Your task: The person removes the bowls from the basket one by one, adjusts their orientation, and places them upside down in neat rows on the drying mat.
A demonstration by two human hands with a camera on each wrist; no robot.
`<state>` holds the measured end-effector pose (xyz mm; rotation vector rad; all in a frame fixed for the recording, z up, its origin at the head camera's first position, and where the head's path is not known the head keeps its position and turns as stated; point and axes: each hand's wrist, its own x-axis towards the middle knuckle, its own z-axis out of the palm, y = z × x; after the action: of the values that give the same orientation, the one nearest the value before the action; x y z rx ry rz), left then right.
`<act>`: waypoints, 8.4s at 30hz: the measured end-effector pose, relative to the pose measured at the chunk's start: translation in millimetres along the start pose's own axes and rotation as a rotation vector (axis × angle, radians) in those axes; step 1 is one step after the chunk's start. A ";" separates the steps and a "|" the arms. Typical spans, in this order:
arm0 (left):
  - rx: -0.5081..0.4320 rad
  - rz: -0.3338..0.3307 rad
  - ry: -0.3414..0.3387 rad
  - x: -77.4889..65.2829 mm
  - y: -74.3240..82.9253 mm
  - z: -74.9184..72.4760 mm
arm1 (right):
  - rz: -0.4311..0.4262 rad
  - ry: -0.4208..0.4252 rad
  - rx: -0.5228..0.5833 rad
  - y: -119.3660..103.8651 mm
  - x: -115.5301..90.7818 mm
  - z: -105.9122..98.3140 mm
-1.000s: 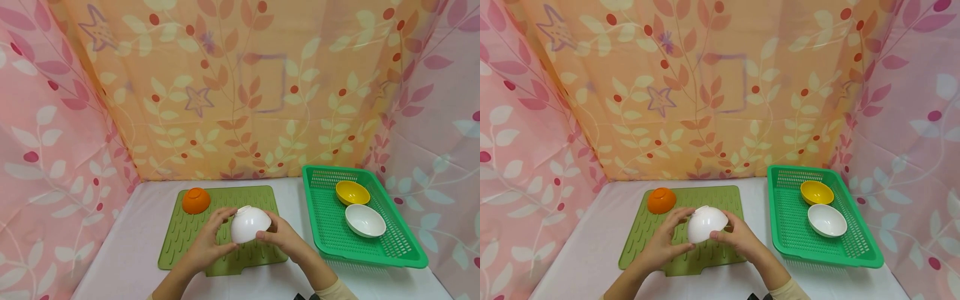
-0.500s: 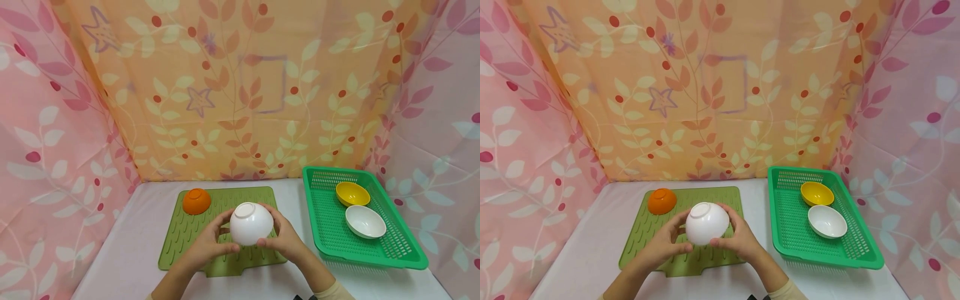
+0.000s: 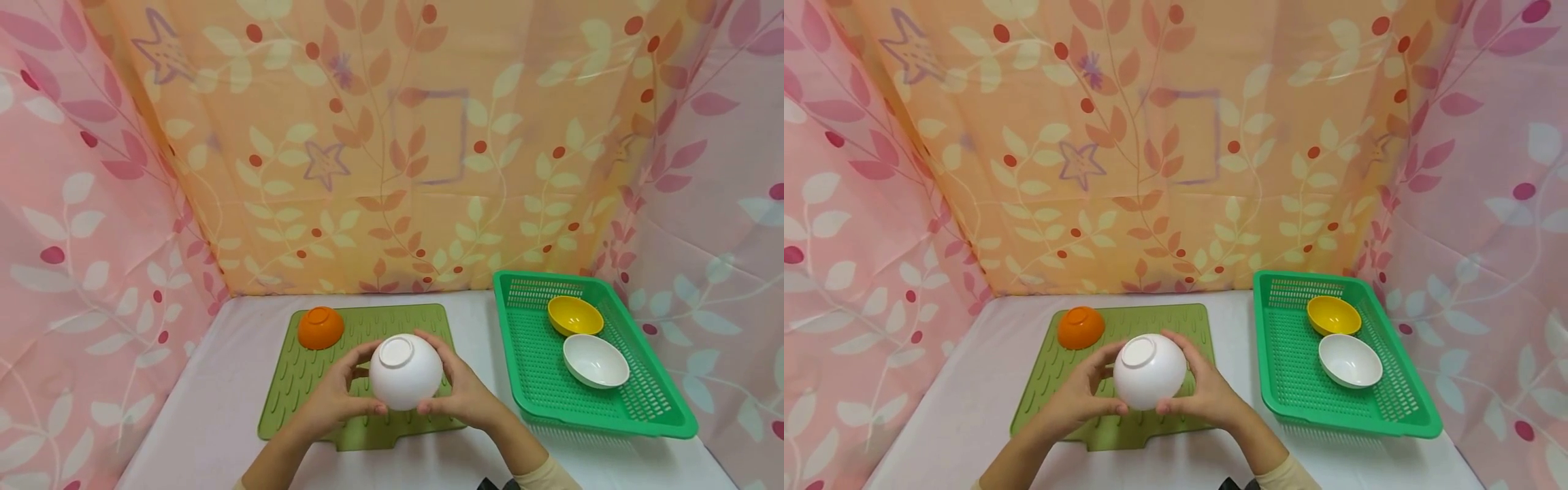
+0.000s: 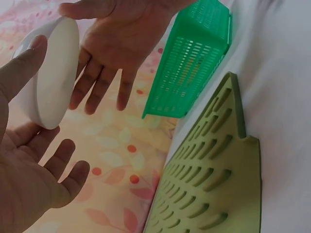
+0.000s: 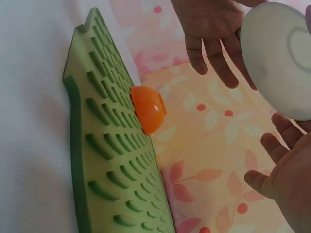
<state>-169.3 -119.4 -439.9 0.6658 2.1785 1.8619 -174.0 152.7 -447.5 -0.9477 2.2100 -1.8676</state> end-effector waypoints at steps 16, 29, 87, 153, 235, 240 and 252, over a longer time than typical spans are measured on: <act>0.125 0.028 0.090 3.2 2.3 -9.8 | 0.014 0.220 -0.301 -4.3 2.1 6.9; 0.233 0.035 0.126 4.6 -5.6 -18.8 | 0.063 0.221 -0.298 3.5 8.6 12.9; 0.382 -0.181 0.073 163.3 -116.6 -44.5 | 0.402 0.224 -0.381 140.6 106.2 -45.9; 0.498 -0.179 0.080 156.3 -120.9 -46.1 | 0.399 0.283 -0.526 141.2 100.6 -33.9; 0.523 -0.171 0.107 156.7 -119.4 -40.4 | 0.417 0.022 -0.880 -13.7 -80.4 -292.0; 0.530 -0.177 0.103 153.3 -119.3 -39.7 | 0.448 -0.011 -0.858 -0.2 -92.0 -294.4; 0.527 -0.182 0.117 155.0 -122.1 -42.9 | 0.460 -0.078 -0.840 12.9 -95.9 -297.9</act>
<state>-349.1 -99.3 -529.5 0.4247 2.7292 1.2690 -236.6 458.0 -416.3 -0.4716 2.8634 -0.6817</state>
